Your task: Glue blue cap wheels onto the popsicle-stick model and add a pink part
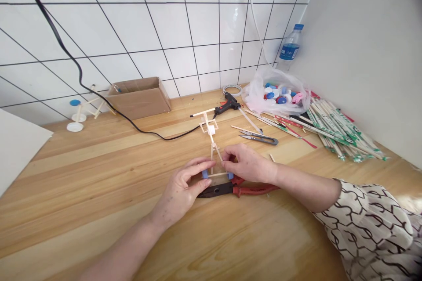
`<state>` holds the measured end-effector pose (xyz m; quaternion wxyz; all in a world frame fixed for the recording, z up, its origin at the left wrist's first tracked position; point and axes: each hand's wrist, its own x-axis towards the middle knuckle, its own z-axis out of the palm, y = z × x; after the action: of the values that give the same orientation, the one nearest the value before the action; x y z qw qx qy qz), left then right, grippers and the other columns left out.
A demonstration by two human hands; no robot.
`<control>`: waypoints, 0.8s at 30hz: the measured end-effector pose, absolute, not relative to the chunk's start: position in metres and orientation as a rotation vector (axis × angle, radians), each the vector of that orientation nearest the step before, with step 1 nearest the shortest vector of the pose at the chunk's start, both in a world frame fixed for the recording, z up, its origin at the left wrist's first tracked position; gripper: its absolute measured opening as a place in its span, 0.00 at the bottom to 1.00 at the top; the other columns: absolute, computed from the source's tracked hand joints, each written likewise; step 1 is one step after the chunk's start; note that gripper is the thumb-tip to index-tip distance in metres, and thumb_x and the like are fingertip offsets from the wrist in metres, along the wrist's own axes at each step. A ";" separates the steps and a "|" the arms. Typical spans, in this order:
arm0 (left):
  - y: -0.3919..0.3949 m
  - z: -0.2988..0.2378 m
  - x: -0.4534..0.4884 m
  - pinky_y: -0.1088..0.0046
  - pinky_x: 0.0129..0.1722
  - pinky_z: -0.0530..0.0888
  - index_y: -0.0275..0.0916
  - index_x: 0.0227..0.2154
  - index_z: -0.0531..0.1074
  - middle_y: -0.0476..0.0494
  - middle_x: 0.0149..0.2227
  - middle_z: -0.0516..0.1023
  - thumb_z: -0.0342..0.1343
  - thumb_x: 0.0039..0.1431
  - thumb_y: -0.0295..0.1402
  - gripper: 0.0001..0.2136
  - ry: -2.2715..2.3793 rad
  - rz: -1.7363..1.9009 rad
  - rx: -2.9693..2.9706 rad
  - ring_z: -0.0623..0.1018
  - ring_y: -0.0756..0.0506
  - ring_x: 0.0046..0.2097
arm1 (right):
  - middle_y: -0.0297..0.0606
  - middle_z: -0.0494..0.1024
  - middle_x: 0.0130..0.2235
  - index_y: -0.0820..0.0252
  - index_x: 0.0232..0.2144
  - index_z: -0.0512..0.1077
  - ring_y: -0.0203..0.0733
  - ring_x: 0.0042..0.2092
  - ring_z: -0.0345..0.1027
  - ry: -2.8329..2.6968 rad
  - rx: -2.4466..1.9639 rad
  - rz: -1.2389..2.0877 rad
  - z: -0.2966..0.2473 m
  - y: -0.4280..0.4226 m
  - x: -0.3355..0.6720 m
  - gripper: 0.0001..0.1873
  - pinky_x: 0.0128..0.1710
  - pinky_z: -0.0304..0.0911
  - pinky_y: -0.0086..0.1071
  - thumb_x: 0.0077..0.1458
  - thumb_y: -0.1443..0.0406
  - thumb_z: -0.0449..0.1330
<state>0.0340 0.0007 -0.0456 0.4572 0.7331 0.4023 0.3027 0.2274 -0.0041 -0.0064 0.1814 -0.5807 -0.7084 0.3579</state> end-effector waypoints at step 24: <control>0.000 -0.046 0.033 0.61 0.56 0.66 0.42 0.43 0.76 0.44 0.49 0.77 0.58 0.51 0.30 0.15 1.028 0.719 1.756 0.74 0.41 0.52 | 0.27 0.63 0.20 0.62 0.18 0.61 0.29 0.24 0.54 -2.006 -1.658 1.000 -0.005 -0.004 0.227 0.10 0.23 0.48 0.24 0.48 0.72 0.54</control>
<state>0.0331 -0.0002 -0.0464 0.4725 0.7172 0.4198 0.2936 0.2274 -0.0044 -0.0046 0.1759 -0.5855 -0.7082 0.3531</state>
